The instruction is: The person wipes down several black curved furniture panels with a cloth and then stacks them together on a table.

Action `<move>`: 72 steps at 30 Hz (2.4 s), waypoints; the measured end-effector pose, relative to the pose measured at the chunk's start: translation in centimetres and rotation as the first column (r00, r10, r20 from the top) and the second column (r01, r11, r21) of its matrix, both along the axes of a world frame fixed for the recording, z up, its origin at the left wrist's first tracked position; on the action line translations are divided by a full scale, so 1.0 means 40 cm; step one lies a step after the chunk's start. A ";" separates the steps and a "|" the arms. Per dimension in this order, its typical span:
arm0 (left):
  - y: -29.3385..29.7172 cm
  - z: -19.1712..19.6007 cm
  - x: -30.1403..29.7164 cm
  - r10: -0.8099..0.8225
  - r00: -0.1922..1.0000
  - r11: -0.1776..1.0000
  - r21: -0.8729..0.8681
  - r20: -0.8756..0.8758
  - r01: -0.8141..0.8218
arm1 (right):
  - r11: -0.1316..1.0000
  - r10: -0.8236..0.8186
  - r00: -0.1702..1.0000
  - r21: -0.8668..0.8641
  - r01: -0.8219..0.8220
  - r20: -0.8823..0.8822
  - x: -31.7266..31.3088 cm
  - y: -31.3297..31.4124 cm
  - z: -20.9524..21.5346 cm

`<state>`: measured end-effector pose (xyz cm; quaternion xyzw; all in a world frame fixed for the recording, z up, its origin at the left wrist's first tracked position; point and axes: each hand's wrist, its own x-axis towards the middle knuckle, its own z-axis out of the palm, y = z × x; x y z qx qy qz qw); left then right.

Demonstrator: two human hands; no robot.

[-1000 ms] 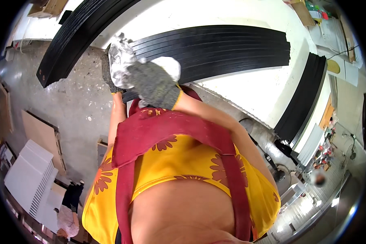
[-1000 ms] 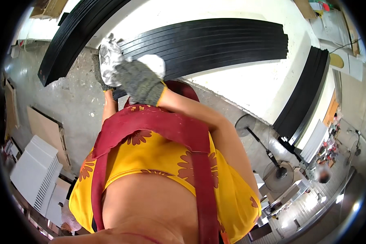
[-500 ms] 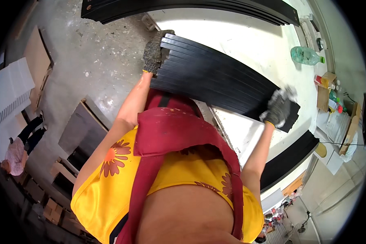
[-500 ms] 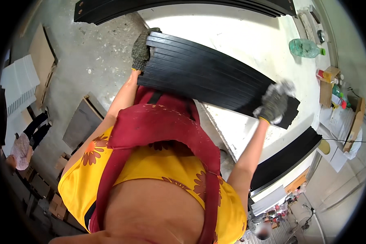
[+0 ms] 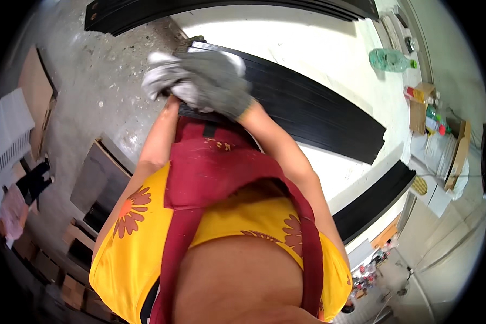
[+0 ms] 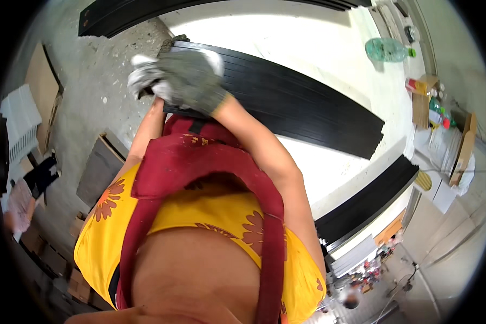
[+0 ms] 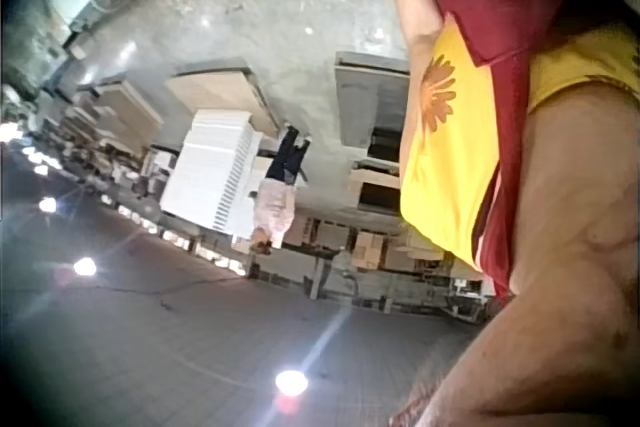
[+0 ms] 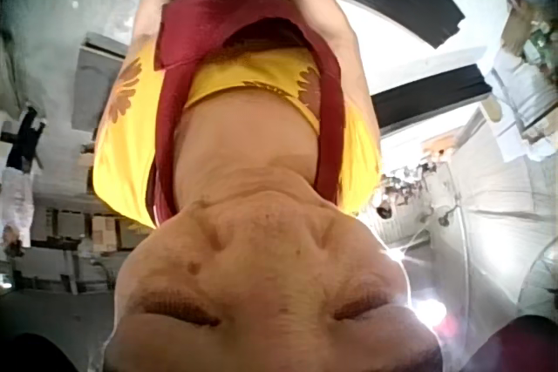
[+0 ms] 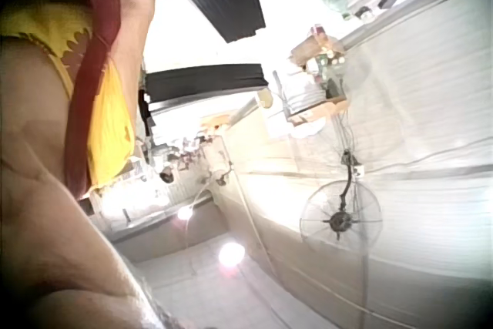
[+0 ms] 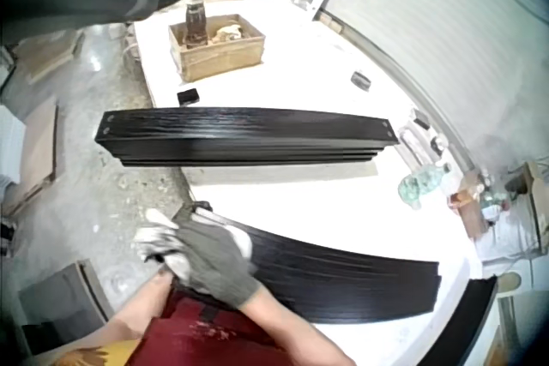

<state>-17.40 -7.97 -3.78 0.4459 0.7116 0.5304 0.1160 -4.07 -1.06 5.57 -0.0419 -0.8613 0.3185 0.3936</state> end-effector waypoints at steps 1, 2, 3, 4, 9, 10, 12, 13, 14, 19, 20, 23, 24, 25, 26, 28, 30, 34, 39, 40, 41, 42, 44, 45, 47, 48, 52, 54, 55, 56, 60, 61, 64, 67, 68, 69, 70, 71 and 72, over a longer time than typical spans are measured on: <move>-0.004 0.010 0.001 0.003 1.000 1.000 -0.014 0.017 -0.003 | 0.967 -0.074 0.990 -0.234 0.099 0.117 0.112 0.010 0.051; 0.008 0.019 0.005 -0.008 0.998 1.000 -0.028 0.060 0.010 | 0.957 -0.268 0.923 -0.033 0.288 0.278 0.251 0.028 0.062; 0.010 0.032 0.009 -0.009 0.996 0.999 -0.046 0.092 0.014 | 0.879 -0.433 0.857 -0.079 0.470 0.280 0.364 0.050 0.074; 0.013 0.041 0.010 -0.021 0.985 0.998 -0.053 0.170 0.030 | 0.759 -0.589 0.752 -0.117 0.640 0.295 0.465 0.077 0.087; 0.020 0.035 0.014 -0.019 1.000 1.000 -0.007 -0.002 0.019 | 0.194 -0.781 -0.376 0.766 0.614 0.499 0.879 0.171 -0.043; 0.019 0.037 0.016 -0.019 1.000 1.000 0.016 -0.003 0.019 | 0.303 -0.895 -0.129 0.794 0.527 0.427 0.892 0.167 -0.086; 0.003 0.019 0.007 -0.024 1.000 1.000 0.009 0.000 0.024 | 0.577 -0.816 0.360 0.606 0.548 0.452 0.776 0.144 -0.095; -0.001 0.010 0.010 -0.030 0.999 1.000 -0.007 0.029 0.030 | 0.724 -0.683 0.561 0.335 0.603 0.468 0.600 0.101 -0.044; 0.002 0.017 0.011 -0.040 0.997 0.999 -0.017 0.060 0.041 | 0.780 -0.624 0.582 0.366 0.508 0.522 0.516 0.082 -0.050; 0.019 0.008 0.019 -0.016 1.000 1.000 0.014 0.023 0.015 | 0.981 -0.172 0.901 0.157 0.117 0.399 0.038 -0.012 -0.009; 0.016 -0.003 0.021 -0.009 1.000 1.000 0.021 0.001 0.009 | 0.980 -0.108 0.915 0.195 0.032 0.390 -0.041 -0.025 -0.008; 0.003 -0.002 0.016 -0.004 1.000 1.000 0.028 -0.003 0.004 | 0.970 0.113 0.886 0.145 -0.197 0.451 -0.182 -0.020 -0.010; 0.007 -0.004 0.016 -0.007 1.000 1.000 0.023 0.010 0.007 | 0.983 0.179 0.974 0.021 -0.183 0.138 -0.181 -0.011 -0.016; 0.009 -0.005 0.012 -0.017 1.000 1.000 0.021 0.017 0.016 | 0.977 0.204 0.979 0.063 -0.202 -0.027 -0.151 0.003 -0.024; -0.009 -0.008 0.012 0.011 1.000 1.000 0.010 0.027 -0.011 | 0.989 0.148 0.987 0.006 -0.148 -0.057 -0.082 0.000 0.025; -0.001 -0.015 0.001 0.014 0.998 1.000 -0.009 0.058 -0.014 | 0.990 -0.061 0.964 -0.108 0.091 0.259 0.148 0.038 0.165; 0.009 -0.001 0.009 0.004 0.995 0.999 -0.041 0.097 0.000 | 0.918 -0.359 0.820 0.009 0.397 0.445 0.387 0.065 0.168; 0.015 0.043 0.013 -0.005 1.000 0.998 -0.056 0.030 0.007 | 0.800 -0.600 0.625 0.381 0.464 0.499 0.847 0.098 0.007; 0.008 0.034 0.016 -0.019 0.992 0.999 -0.026 0.124 0.023 | 0.982 -0.173 0.755 0.165 0.087 0.633 0.621 0.122 0.081; 0.012 0.032 0.016 -0.031 0.997 0.999 -0.031 0.076 0.034 | 0.990 -0.073 0.785 0.138 -0.016 0.615 0.540 0.123 0.079; 0.013 0.028 0.013 -0.038 0.999 0.998 -0.038 0.028 0.039 | 0.971 0.080 0.799 0.135 -0.197 0.596 0.450 0.130 0.088; 0.017 0.025 0.010 -0.051 0.999 0.998 -0.041 -0.020 0.050 | 0.956 0.105 0.809 0.166 -0.243 0.579 0.376 0.124 0.080; 0.012 0.018 0.010 -0.051 0.997 0.998 -0.028 -0.058 0.050 | 0.952 0.120 0.822 0.169 -0.254 0.557 0.236 0.102 0.063; 0.010 0.014 0.015 -0.057 0.996 0.998 -0.023 -0.075 0.056 | 0.946 0.144 0.832 0.172 -0.275 0.536 0.165 0.087 0.048; 0.012 0.004 0.013 -0.051 0.994 0.999 0.014 -0.092 0.053 | 0.931 0.126 0.892 0.259 -0.258 0.434 0.020 0.042 0.012; 0.013 0.004 0.012 -0.046 0.995 0.998 0.028 -0.092 0.049 | 0.927 0.146 0.892 0.255 -0.274 0.427 -0.053 0.021 -0.008; 0.005 0.022 0.011 -0.031 0.997 0.998 0.047 -0.075 0.035 | 0.953 0.230 0.887 0.090 -0.288 0.401 -0.251 -0.032 -0.026; -0.007 0.032 0.014 -0.017 0.998 0.999 0.047 -0.057 0.020 | 0.963 0.236 0.970 0.121 -0.242 0.063 -0.208 -0.011 0.001; 0.000 0.028 0.008 -0.016 0.999 0.998 0.053 -0.052 0.019 | 0.963 0.173 0.973 0.235 -0.134 -0.152 -0.137 0.005 0.033; -0.014 0.036 0.014 0.011 0.999 0.999 0.050 -0.043 -0.009 | 0.991 0.077 0.996 0.117 -0.072 -0.040 -0.030 0.020 0.076; 0.000 0.053 0.021 0.007 1.000 1.000 0.030 -0.001 -0.007 | 0.869 -0.459 0.826 -0.032 0.495 0.327 0.418 0.101 0.179; 0.001 0.064 0.027 0.005 1.000 1.000 0.026 0.006 -0.005 | 0.766 -0.593 0.710 -0.006 0.643 0.378 0.528 0.129 0.158; 0.001 0.087 0.036 -0.018 0.999 0.999 0.045 0.034 0.016 | 0.338 -0.866 0.122 0.387 0.858 0.485 0.892 0.227 0.037; 0.000 0.050 0.019 -0.053 0.997 0.995 0.090 0.056 0.048 | 0.031 -0.703 -0.296 0.444 0.895 0.646 0.823 0.252 0.041; -0.001 0.040 0.014 -0.060 0.995 0.996 0.073 0.082 0.054 | 0.212 -0.790 -0.067 0.375 0.902 0.609 0.746 0.242 0.035; 0.000 0.030 0.008 -0.067 0.992 0.997 0.057 0.109 0.061 | 0.408 -0.803 0.174 0.314 0.858 0.570 0.670 0.232 0.030; -0.004 -0.003 0.000 -0.060 0.982 0.998 0.011 0.181 0.059 | 0.567 -0.734 0.344 0.250 0.785 0.586 0.565 0.204 0.015; -0.002 -0.022 -0.008 -0.052 0.966 0.998 -0.029 0.253 0.061 | 0.697 -0.711 0.535 0.553 0.456 0.456 0.470 0.176 0.005; 0.001 -0.019 -0.004 -0.071 0.963 0.997 -0.002 0.261 0.074 | 0.791 -0.573 0.698 0.512 0.335 0.430 0.372 0.152 -0.002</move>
